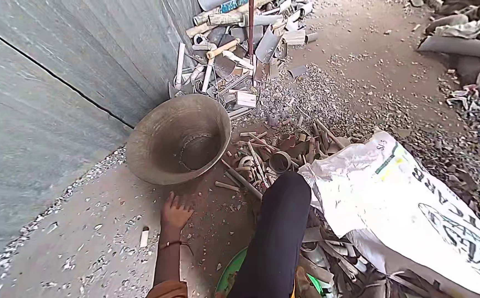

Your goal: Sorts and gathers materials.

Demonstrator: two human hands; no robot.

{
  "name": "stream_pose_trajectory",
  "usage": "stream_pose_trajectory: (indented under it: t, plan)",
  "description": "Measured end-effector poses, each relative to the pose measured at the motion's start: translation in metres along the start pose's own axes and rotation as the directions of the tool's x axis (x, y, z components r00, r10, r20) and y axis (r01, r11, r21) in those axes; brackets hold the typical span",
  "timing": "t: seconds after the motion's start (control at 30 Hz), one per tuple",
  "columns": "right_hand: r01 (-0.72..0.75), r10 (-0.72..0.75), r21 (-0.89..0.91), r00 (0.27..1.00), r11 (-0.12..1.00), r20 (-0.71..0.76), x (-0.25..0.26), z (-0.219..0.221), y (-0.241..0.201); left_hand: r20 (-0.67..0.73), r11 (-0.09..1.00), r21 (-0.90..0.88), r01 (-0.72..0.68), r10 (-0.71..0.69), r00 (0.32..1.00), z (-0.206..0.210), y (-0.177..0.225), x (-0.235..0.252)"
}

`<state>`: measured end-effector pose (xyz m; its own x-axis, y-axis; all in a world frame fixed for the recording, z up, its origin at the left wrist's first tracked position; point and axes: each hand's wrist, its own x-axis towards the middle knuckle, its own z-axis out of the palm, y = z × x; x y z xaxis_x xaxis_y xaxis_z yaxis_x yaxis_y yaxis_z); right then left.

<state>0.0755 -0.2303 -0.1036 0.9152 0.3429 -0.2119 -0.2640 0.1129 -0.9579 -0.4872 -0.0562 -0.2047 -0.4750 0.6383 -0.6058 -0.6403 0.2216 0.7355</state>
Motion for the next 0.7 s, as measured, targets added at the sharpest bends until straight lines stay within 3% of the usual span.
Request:
stream_pose_trajectory:
  t: [0.07,0.13,0.17,0.27,0.4,0.5,0.6,0.7]
  plan:
    - [-0.021,0.02,0.042,1.0,0.999,0.022,0.007,0.004,0.002,-0.053,0.986,-0.168,0.004,-0.013,0.998,-0.014,-0.002,0.02]
    - [-0.02,0.017,0.04,0.998,0.999,0.062,0.008,0.004,-0.005,-0.024,0.976,-0.218,-0.003,-0.003,1.0,-0.014,-0.006,0.041]
    - [-0.019,0.018,0.044,1.0,0.999,0.015,0.0,0.011,-0.013,0.008,0.976,-0.218,0.002,-0.001,1.0,-0.011,-0.005,0.053]
    - [0.005,-0.006,0.114,1.0,0.993,0.008,-0.012,0.001,-0.03,0.089,0.993,-0.119,0.012,-0.001,0.996,0.019,-0.002,0.081]
    - [-0.054,0.071,0.184,0.994,0.981,-0.087,-0.024,-0.025,-0.046,0.129,0.992,0.014,-0.123,0.12,0.984,0.05,-0.001,0.116]
    - [-0.044,0.069,0.164,0.986,0.985,-0.15,-0.035,-0.047,-0.05,0.196,0.989,-0.087,-0.12,0.135,0.971,0.074,0.015,0.088]
    - [-0.009,0.042,0.176,0.981,0.984,-0.187,-0.035,-0.055,-0.043,0.225,0.987,-0.081,-0.141,0.156,0.962,0.074,0.021,0.041]
    - [-0.026,0.062,0.17,0.975,0.985,-0.214,-0.023,-0.048,-0.033,0.424,0.988,-0.035,-0.148,0.149,0.894,0.096,0.009,-0.01]
